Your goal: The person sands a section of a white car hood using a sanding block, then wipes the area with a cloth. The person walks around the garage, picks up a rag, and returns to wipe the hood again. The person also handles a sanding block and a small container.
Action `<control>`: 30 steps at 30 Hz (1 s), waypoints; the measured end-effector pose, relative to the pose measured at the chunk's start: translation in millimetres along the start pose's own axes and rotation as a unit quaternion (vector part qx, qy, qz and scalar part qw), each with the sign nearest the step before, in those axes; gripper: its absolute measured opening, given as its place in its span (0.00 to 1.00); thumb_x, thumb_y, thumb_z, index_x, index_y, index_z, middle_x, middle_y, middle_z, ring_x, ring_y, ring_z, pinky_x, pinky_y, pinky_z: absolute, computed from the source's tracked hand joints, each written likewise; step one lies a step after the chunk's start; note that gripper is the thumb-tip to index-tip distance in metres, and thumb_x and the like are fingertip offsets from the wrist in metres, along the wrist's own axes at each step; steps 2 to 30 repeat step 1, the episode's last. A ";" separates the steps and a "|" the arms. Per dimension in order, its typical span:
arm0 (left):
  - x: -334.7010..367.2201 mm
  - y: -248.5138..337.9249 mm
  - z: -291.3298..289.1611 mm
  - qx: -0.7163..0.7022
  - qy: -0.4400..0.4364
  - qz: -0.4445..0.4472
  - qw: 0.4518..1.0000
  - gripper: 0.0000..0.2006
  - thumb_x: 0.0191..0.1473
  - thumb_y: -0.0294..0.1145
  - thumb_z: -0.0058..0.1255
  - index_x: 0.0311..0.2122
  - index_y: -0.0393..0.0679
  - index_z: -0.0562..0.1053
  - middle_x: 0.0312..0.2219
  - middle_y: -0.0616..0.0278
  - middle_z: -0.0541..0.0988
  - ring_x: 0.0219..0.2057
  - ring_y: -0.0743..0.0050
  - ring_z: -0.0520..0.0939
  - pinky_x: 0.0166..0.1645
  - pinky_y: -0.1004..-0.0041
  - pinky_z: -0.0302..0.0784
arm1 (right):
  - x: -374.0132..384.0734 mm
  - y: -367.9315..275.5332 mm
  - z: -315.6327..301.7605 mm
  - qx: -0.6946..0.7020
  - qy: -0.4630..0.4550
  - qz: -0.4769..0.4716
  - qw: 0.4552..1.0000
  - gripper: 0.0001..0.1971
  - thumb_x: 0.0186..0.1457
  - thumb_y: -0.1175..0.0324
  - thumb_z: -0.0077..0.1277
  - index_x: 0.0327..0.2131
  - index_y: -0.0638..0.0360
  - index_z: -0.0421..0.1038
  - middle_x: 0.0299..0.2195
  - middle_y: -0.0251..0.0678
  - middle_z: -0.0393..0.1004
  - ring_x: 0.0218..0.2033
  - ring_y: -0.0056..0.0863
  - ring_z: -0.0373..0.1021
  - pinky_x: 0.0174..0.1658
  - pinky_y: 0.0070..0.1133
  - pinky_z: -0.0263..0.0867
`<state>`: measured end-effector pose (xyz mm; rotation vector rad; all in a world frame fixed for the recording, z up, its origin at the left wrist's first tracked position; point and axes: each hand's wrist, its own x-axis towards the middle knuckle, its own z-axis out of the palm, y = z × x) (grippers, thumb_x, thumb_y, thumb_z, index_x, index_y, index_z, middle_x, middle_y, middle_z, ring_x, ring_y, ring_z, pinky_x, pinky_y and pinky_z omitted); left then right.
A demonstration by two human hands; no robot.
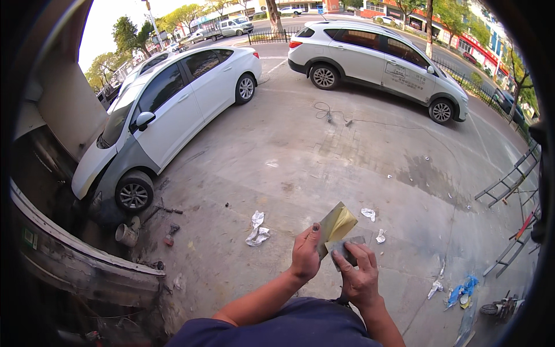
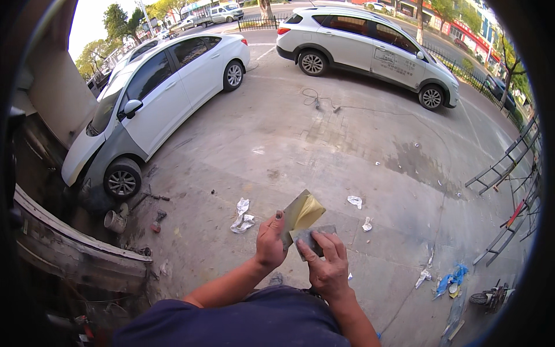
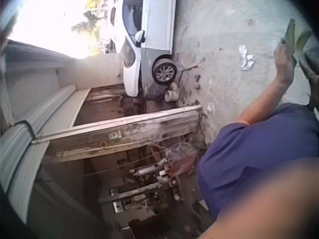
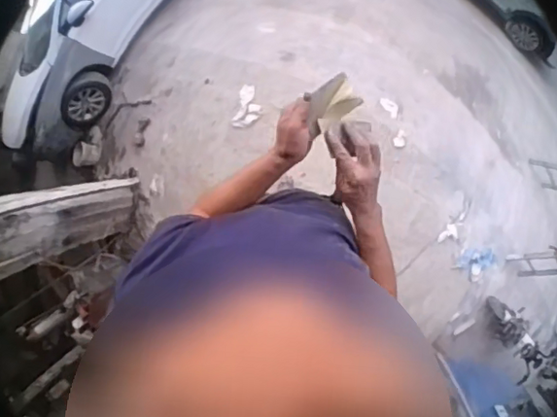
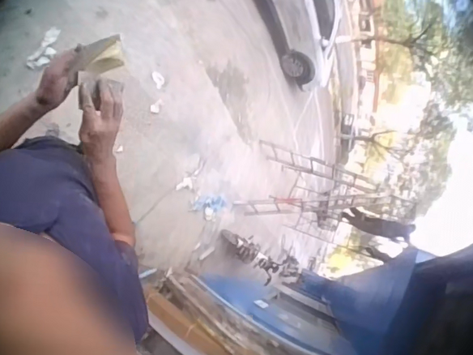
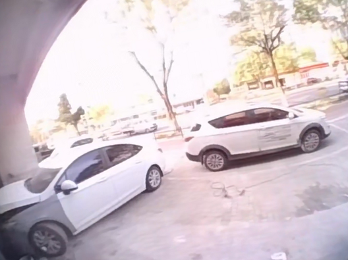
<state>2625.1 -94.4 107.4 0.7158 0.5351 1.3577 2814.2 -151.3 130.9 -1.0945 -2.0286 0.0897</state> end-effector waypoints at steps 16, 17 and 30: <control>2.2 4.9 -8.0 0.040 0.018 0.005 0.999 0.27 0.82 0.48 0.43 0.64 0.28 0.75 0.54 0.52 0.85 0.55 0.67 0.86 0.65 0.67 0.80 | -3.7 1.5 5.7 0.107 -0.009 0.047 0.993 0.28 0.56 0.76 0.64 0.60 0.43 0.86 0.62 0.46 0.77 0.63 0.50 0.73 0.70 0.49 0.67; 2.2 4.9 -8.0 0.040 0.018 0.005 0.999 0.27 0.82 0.48 0.43 0.64 0.28 0.75 0.54 0.52 0.85 0.55 0.67 0.86 0.65 0.67 0.80 | -3.7 1.5 5.7 0.107 -0.009 0.047 0.993 0.28 0.56 0.76 0.64 0.60 0.43 0.86 0.62 0.46 0.77 0.63 0.50 0.73 0.70 0.49 0.67; 2.2 4.9 -8.0 0.040 0.018 0.005 0.999 0.27 0.82 0.48 0.43 0.64 0.28 0.75 0.54 0.52 0.85 0.55 0.67 0.86 0.65 0.67 0.80 | -3.7 1.5 5.7 0.107 -0.009 0.047 0.993 0.28 0.56 0.76 0.64 0.60 0.43 0.86 0.62 0.46 0.77 0.63 0.50 0.73 0.70 0.49 0.67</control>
